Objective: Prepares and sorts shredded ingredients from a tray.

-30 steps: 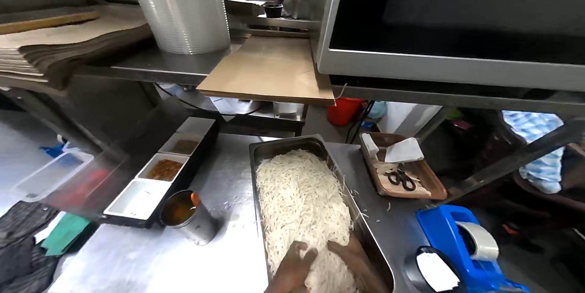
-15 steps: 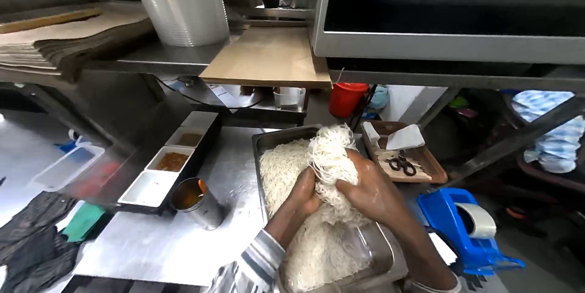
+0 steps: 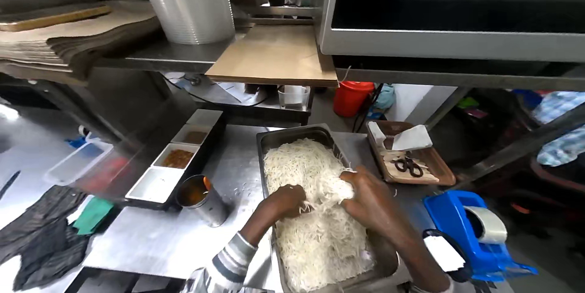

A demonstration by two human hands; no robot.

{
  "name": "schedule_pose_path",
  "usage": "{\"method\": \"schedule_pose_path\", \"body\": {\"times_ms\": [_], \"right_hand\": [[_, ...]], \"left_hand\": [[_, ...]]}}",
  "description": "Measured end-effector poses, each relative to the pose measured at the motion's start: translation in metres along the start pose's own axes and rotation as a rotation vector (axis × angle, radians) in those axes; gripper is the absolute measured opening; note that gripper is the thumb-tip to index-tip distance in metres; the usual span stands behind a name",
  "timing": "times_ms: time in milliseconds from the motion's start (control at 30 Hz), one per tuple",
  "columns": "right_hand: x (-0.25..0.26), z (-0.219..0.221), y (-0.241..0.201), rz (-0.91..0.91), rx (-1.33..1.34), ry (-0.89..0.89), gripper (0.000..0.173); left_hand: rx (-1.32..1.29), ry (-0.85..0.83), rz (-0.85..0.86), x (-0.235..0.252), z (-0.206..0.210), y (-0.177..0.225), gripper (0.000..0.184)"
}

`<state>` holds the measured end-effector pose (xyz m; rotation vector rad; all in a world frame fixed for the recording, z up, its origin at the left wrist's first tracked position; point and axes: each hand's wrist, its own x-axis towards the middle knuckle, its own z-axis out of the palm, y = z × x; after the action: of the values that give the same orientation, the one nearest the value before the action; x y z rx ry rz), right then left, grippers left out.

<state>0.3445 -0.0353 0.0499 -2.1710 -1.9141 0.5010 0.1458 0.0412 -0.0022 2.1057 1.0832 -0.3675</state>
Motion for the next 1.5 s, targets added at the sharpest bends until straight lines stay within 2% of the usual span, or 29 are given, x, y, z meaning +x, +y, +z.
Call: {"method": "schedule_pose_path", "body": {"times_ms": [100, 133, 200, 233, 333, 367, 400, 467, 533, 567, 600, 667, 733, 767, 800, 900, 933, 967, 1000, 1067, 1167, 1267, 1367, 1400, 1500], "right_hand": [[-0.002, -0.006, 0.001, -0.011, 0.066, 0.217, 0.040], [0.001, -0.004, 0.000, -0.006, 0.052, 0.194, 0.043], [0.006, -0.003, -0.005, -0.015, -0.043, 0.035, 0.044], [0.006, -0.005, -0.007, -0.021, -0.064, 0.060, 0.040], [0.002, -0.001, -0.010, -0.012, -0.033, 0.423, 0.038], [-0.001, 0.009, -0.015, 0.027, -0.049, 0.416, 0.043], [-0.007, 0.023, -0.020, 0.062, -0.053, 0.312, 0.049], [-0.024, 0.057, -0.023, 0.039, 0.020, -0.024, 0.058], [-0.039, 0.089, -0.007, -0.083, 0.238, -0.265, 0.044], [-0.048, 0.100, 0.008, -0.128, 0.358, -0.297, 0.034], [-0.054, 0.105, 0.023, -0.130, 0.451, -0.270, 0.028], [-0.062, 0.107, 0.057, -0.048, 0.541, -0.104, 0.024], [-0.056, 0.106, 0.088, 0.085, 0.485, 0.021, 0.025], [-0.050, 0.108, 0.101, 0.146, 0.439, 0.012, 0.034], [-0.044, 0.113, 0.110, 0.182, 0.409, -0.036, 0.051], [-0.036, 0.139, 0.103, 0.190, 0.356, -0.245, 0.114], [-0.035, 0.151, 0.091, 0.185, 0.352, -0.279, 0.126], [-0.032, 0.164, 0.078, 0.194, 0.302, -0.266, 0.130], [-0.030, 0.175, 0.066, 0.225, 0.222, -0.233, 0.127], [-0.024, 0.181, 0.055, 0.270, 0.135, -0.166, 0.109], [-0.021, 0.145, 0.062, 0.253, 0.180, -0.109, 0.079], [-0.034, 0.097, 0.061, 0.181, 0.238, 0.208, 0.063], [-0.043, 0.055, 0.048, 0.057, 0.232, 0.464, 0.058], [-0.044, 0.046, 0.045, 0.016, 0.217, 0.467, 0.058], [-0.041, 0.040, 0.042, -0.071, 0.203, 0.297, 0.059]], "left_hand": [[-0.051, -0.011, -0.029, -0.002, -0.005, -0.001, 0.041], [-0.100, 0.003, -0.026, -0.002, -0.003, -0.004, 0.043], [-0.229, 0.051, -0.011, -0.005, 0.009, -0.009, 0.041], [-0.321, 0.090, 0.000, -0.008, 0.014, -0.011, 0.041], [-0.807, 0.228, -0.016, -0.010, 0.029, -0.011, 0.037], [-0.994, 0.239, -0.049, -0.010, 0.036, -0.010, 0.035], [-1.156, 0.234, -0.091, -0.009, 0.043, -0.011, 0.035], [-1.317, 0.258, -0.179, -0.005, 0.058, -0.015, 0.037], [-1.239, 0.335, -0.222, -0.002, 0.079, -0.026, 0.042], [-1.142, 0.391, -0.221, -0.001, 0.092, -0.032, 0.044], [-1.063, 0.411, -0.204, -0.004, 0.100, -0.038, 0.047], [-0.939, 0.426, -0.169, -0.010, 0.111, -0.043, 0.056], [-0.810, 0.422, -0.160, -0.017, 0.112, -0.035, 0.063], [-0.753, 0.404, -0.143, -0.020, 0.111, -0.028, 0.068], [-0.691, 0.380, -0.118, -0.023, 0.113, -0.021, 0.073], [-0.455, 0.302, -0.097, -0.011, 0.137, -0.009, 0.090], [-0.368, 0.284, -0.128, -0.003, 0.145, -0.006, 0.092], [-0.295, 0.282, -0.163, 0.007, 0.150, -0.004, 0.091], [-0.248, 0.289, -0.195, 0.016, 0.151, -0.002, 0.086], [-0.237, 0.333, -0.176, 0.027, 0.141, -0.005, 0.072], [-0.245, 0.408, -0.138, 0.021, 0.101, -0.002, 0.064], [-0.229, 0.635, -0.145, 0.009, 0.059, 0.007, 0.057], [-0.208, 0.853, -0.124, 0.006, 0.019, 0.012, 0.053], [-0.205, 0.904, -0.110, 0.007, 0.006, 0.013, 0.054], [-0.158, 0.999, -0.030, 0.014, -0.021, 0.020, 0.050]]}}
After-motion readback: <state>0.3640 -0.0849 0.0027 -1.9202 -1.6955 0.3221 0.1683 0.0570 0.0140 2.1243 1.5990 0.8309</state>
